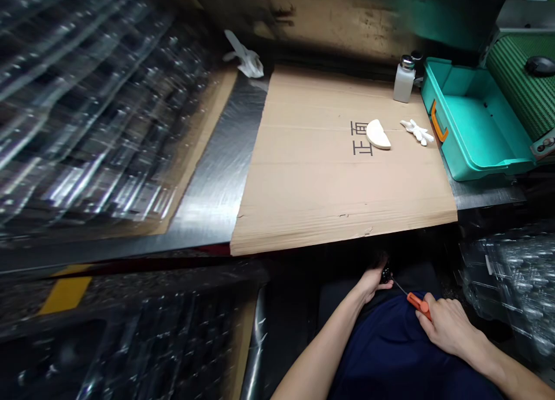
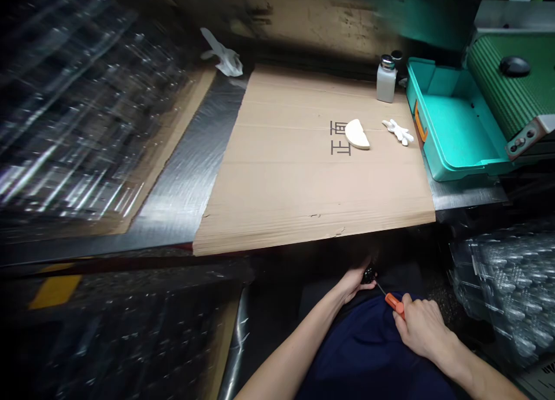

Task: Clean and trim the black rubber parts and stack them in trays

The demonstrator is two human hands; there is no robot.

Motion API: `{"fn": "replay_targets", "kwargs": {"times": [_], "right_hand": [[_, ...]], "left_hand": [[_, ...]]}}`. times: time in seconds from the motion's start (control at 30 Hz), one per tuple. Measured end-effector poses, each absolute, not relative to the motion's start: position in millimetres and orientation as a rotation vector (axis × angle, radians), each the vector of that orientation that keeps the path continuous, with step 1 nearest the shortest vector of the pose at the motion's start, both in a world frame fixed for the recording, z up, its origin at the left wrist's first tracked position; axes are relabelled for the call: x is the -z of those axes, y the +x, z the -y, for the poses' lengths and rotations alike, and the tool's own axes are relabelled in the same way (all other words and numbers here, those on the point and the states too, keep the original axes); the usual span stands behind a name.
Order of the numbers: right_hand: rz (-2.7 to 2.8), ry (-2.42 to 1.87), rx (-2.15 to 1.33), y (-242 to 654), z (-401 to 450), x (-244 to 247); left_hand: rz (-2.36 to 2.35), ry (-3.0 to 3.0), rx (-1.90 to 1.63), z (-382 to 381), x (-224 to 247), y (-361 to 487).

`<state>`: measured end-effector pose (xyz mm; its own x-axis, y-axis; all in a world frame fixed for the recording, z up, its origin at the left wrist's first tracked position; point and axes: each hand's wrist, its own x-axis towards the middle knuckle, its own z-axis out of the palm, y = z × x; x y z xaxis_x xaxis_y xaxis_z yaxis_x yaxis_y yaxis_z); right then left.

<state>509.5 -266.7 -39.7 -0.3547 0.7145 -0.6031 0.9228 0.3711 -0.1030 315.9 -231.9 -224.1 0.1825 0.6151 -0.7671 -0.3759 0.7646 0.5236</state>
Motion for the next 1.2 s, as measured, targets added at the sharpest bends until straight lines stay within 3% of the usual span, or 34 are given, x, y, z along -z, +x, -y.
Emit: {"fn": "replay_targets", "kwargs": {"times": [0.6, 0.93, 1.2], "right_hand": [[-2.142, 1.510, 0.750, 527.4, 249.5, 33.1], [-2.149, 1.510, 0.775, 519.6, 258.8, 39.3], [-2.153, 1.533, 0.864, 514.4, 259.8, 47.1]], "left_hand": [[-1.258, 0.785, -0.780, 243.9, 222.9, 320.0], [-1.272, 0.331, -0.747, 235.9, 232.9, 318.3], [-1.087, -0.181, -0.933, 225.5, 218.7, 300.5]]}}
